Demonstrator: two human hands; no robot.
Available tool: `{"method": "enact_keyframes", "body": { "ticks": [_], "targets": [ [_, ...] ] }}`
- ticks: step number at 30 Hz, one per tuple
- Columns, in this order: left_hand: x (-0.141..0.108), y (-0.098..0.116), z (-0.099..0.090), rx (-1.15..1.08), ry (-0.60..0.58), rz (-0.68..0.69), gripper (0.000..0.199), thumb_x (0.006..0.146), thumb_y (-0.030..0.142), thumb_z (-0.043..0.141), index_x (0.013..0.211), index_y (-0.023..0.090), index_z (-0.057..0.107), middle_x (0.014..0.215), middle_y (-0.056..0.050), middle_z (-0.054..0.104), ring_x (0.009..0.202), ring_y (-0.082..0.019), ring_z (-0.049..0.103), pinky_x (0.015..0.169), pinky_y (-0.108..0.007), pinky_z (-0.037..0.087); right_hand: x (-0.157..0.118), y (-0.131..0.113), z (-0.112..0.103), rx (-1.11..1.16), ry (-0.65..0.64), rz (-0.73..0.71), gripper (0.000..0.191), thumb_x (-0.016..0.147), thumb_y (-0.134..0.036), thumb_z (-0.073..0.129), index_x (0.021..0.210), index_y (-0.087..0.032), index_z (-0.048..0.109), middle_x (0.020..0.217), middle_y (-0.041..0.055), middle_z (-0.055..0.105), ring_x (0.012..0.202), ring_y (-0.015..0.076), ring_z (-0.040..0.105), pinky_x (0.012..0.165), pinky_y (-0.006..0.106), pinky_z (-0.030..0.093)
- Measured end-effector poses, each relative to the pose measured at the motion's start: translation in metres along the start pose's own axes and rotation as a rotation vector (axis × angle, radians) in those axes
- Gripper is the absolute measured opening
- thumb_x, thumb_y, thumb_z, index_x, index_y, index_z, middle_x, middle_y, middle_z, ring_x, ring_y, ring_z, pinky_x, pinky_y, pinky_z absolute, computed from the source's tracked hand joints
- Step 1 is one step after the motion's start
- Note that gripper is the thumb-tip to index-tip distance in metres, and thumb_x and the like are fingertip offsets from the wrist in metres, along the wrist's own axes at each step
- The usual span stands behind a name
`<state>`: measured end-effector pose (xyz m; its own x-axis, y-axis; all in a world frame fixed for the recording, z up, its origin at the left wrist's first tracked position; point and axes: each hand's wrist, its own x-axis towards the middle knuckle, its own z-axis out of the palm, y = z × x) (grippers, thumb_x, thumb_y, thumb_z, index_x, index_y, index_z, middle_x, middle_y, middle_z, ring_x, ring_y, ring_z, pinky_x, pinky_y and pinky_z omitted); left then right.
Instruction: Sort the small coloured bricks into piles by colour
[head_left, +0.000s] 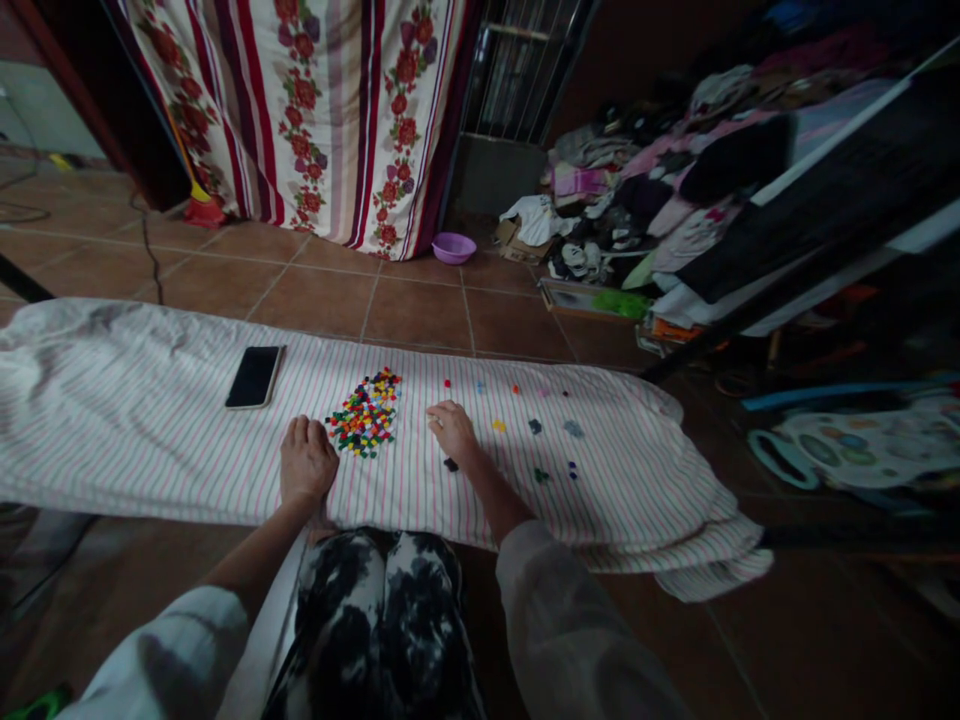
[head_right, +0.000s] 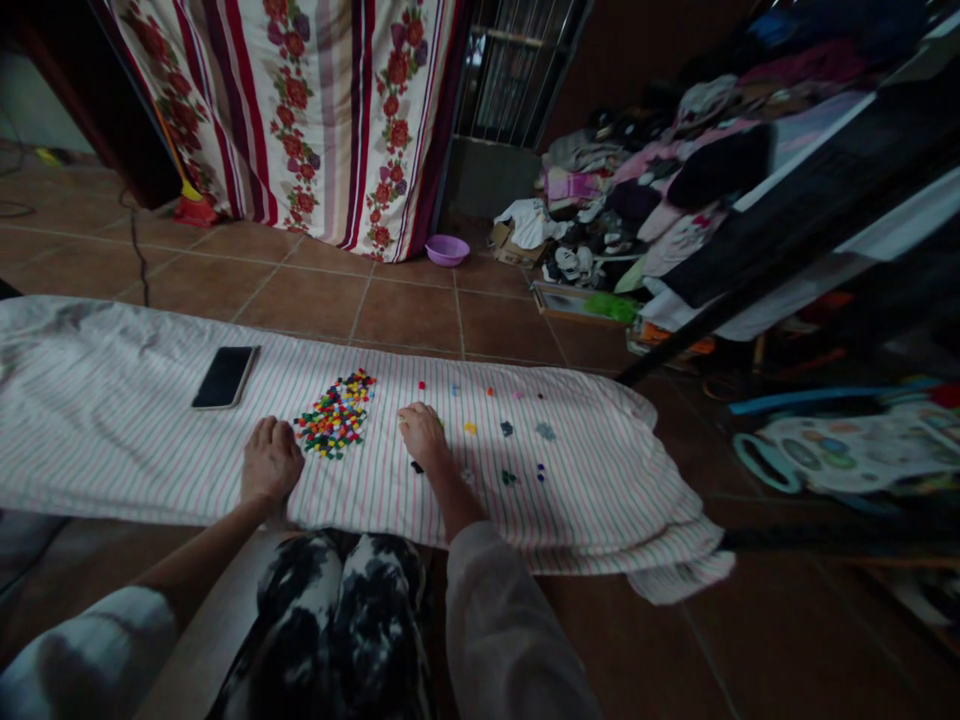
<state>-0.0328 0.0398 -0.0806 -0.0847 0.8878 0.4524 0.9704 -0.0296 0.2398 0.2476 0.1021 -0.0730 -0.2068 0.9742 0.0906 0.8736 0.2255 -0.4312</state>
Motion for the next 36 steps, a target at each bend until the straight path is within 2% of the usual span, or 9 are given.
{"method": "enact_keyframes", "body": {
  "ticks": [4,8,17,22,29,33,36],
  "targets": [
    [-0.001,0.001,0.001,-0.017,0.008,-0.023,0.02,0.09,0.018,0.037,0.095,0.015,0.056,0.112,-0.021,0.059,0.118,-0.034,0.05,0.1,-0.049,0.043,0.0,0.0,0.001,0.003,0.012,0.003,0.025,0.089,-0.011,0.056,0.104,-0.021,0.073,0.109,0.0072,0.067,0.102,0.0192,0.057,0.097,0.031,0.042],
    [-0.002,0.0,0.002,-0.037,-0.005,-0.029,0.02,0.089,0.016,0.037,0.095,0.015,0.056,0.111,-0.021,0.06,0.119,-0.034,0.051,0.102,-0.051,0.042,0.001,0.001,0.001,0.027,0.018,0.001,0.025,0.085,-0.01,0.059,0.103,-0.021,0.073,0.11,0.0071,0.067,0.102,0.0195,0.058,0.096,0.032,0.043],
    [-0.002,-0.001,0.004,-0.057,0.002,-0.04,0.02,0.089,0.016,0.038,0.098,0.015,0.056,0.115,-0.02,0.059,0.123,-0.034,0.049,0.102,-0.051,0.042,0.007,0.007,-0.001,0.052,0.013,-0.083,0.022,0.084,-0.015,0.061,0.102,-0.018,0.072,0.106,0.0079,0.073,0.101,0.0195,0.063,0.096,0.034,0.042],
    [-0.002,0.0,0.003,-0.066,-0.005,-0.049,0.02,0.088,0.015,0.039,0.098,0.015,0.056,0.114,-0.02,0.059,0.123,-0.034,0.049,0.103,-0.051,0.041,0.01,0.006,-0.001,0.06,0.039,-0.025,0.025,0.088,-0.017,0.056,0.107,-0.018,0.072,0.111,0.0093,0.073,0.105,0.02,0.064,0.098,0.034,0.044],
    [-0.002,0.0,0.003,-0.087,0.003,-0.053,0.019,0.088,0.015,0.039,0.096,0.016,0.056,0.113,-0.019,0.059,0.124,-0.033,0.049,0.104,-0.05,0.041,0.014,0.001,-0.004,0.024,0.076,0.075,0.037,0.089,-0.007,0.046,0.111,-0.02,0.073,0.11,0.0076,0.073,0.106,0.02,0.063,0.097,0.032,0.046],
    [-0.002,0.0,0.004,-0.085,-0.002,-0.056,0.02,0.088,0.015,0.039,0.096,0.015,0.057,0.115,-0.02,0.059,0.125,-0.034,0.049,0.104,-0.05,0.041,0.016,-0.013,-0.008,0.014,0.097,0.006,0.04,0.089,-0.005,0.044,0.113,-0.019,0.073,0.113,0.0085,0.071,0.107,0.0214,0.06,0.099,0.032,0.043],
    [-0.003,-0.001,0.006,-0.077,-0.005,-0.056,0.021,0.088,0.015,0.039,0.098,0.013,0.057,0.119,-0.021,0.059,0.128,-0.035,0.048,0.106,-0.051,0.04,0.017,-0.03,-0.005,0.042,0.038,-0.1,0.041,0.09,-0.004,0.043,0.111,-0.021,0.074,0.115,0.0062,0.071,0.108,0.0206,0.058,0.099,0.032,0.043]
  ]
}}
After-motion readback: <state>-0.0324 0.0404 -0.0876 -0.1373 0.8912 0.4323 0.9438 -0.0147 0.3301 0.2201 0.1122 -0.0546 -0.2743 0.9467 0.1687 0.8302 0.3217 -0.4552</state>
